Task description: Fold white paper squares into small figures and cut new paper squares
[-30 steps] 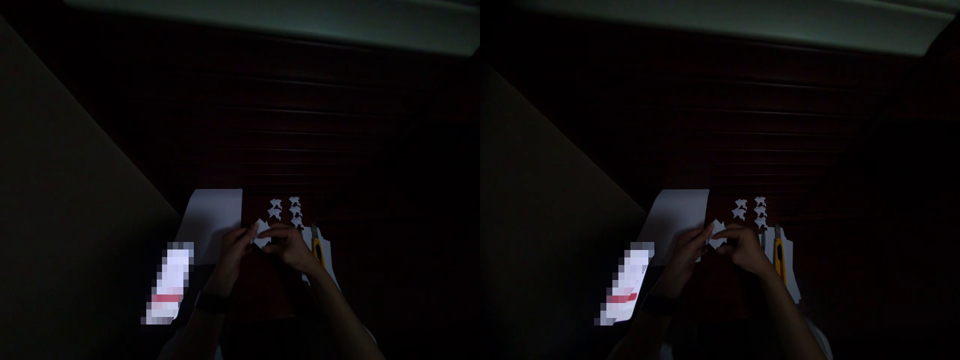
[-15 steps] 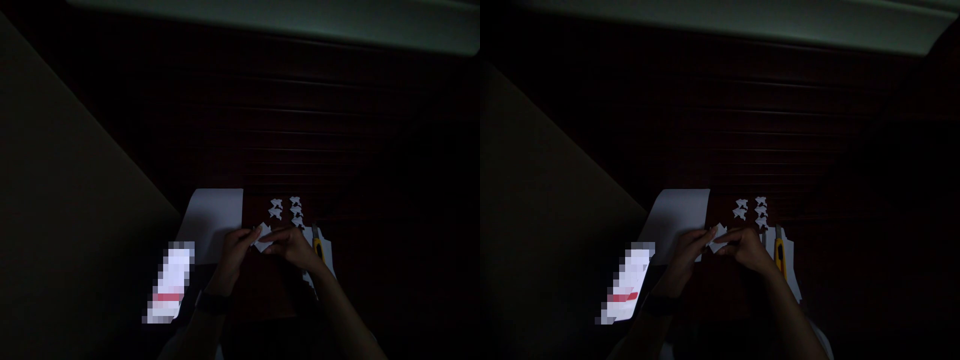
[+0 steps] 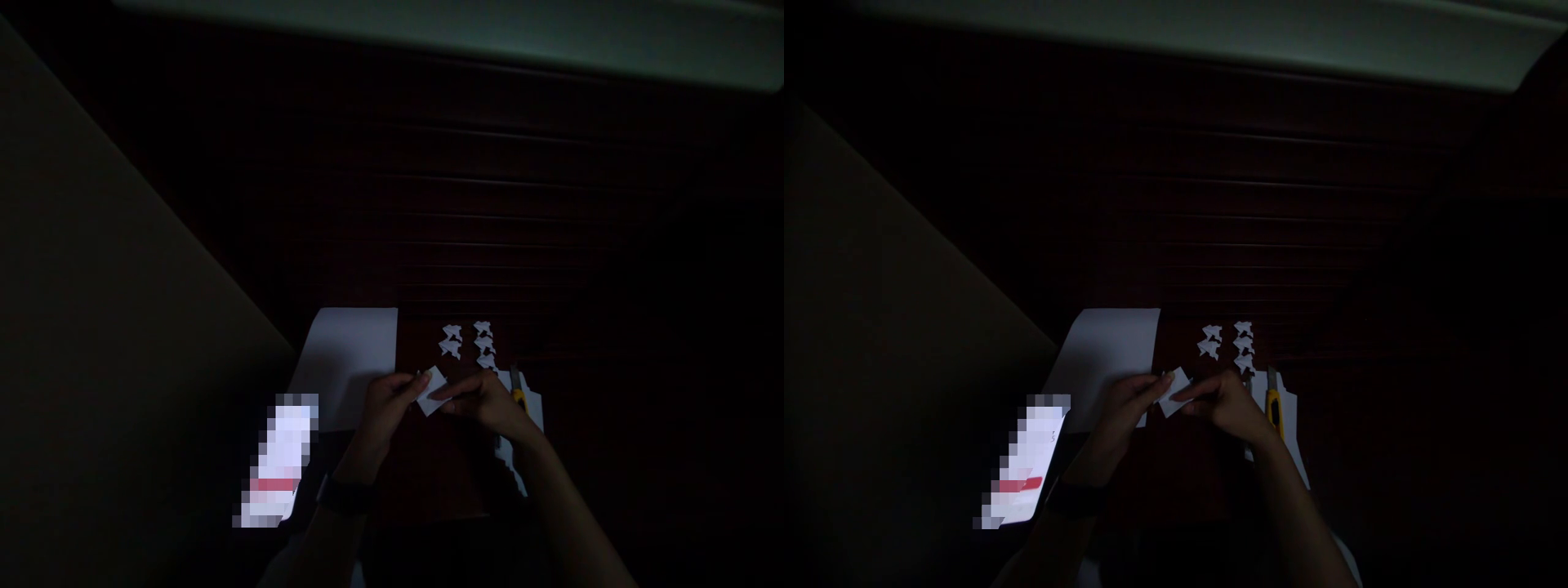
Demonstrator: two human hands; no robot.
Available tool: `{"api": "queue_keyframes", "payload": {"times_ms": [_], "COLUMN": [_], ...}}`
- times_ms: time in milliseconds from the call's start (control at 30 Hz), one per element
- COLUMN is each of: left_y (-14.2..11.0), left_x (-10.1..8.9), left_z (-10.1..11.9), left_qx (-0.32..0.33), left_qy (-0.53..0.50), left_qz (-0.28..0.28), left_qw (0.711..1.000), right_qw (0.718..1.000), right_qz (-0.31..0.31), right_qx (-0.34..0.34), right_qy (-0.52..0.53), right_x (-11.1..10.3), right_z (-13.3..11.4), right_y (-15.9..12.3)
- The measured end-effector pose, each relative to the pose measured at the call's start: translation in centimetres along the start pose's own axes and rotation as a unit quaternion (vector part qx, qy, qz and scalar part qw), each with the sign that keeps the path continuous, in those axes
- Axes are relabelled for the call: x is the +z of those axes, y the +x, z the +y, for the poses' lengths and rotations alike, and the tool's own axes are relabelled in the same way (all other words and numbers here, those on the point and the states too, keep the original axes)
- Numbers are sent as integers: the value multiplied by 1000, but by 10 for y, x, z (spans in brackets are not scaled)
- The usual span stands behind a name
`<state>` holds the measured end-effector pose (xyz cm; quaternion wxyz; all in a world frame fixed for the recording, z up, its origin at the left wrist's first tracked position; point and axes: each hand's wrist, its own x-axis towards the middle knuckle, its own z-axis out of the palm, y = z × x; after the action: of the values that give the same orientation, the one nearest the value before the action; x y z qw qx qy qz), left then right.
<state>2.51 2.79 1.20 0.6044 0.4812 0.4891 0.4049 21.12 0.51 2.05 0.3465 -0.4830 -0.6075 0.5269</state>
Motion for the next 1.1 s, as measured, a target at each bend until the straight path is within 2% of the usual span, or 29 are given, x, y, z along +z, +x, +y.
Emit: {"api": "queue_keyframes", "payload": {"times_ms": [167,333,433,567,800,1100], "left_y": [-1,-5,-5,-4,-7,-11], "left_x": [1,5,7,7,9,13], "left_z": [4,8,5,2,6,5], "left_qx": [21,85,134,182,180,195], "left_qy": [-4,-35,13,89,78,93], "left_qz": [20,6,1,47,93,116], "left_qw": [1000,996,991,978,976,969], "right_qw": [1000,996,993,991,982,977], "right_qz": [-4,65,82,78,157,194], "right_qx": [0,-5,-2,3,23,4], "right_qy": [26,62,88,109,98,83], "right_x": [-1,-2,-1,1,3,10], "right_z": [-2,-6,-6,-7,-10,-5], "right_y": [-1,-1,0,1,2,7]}}
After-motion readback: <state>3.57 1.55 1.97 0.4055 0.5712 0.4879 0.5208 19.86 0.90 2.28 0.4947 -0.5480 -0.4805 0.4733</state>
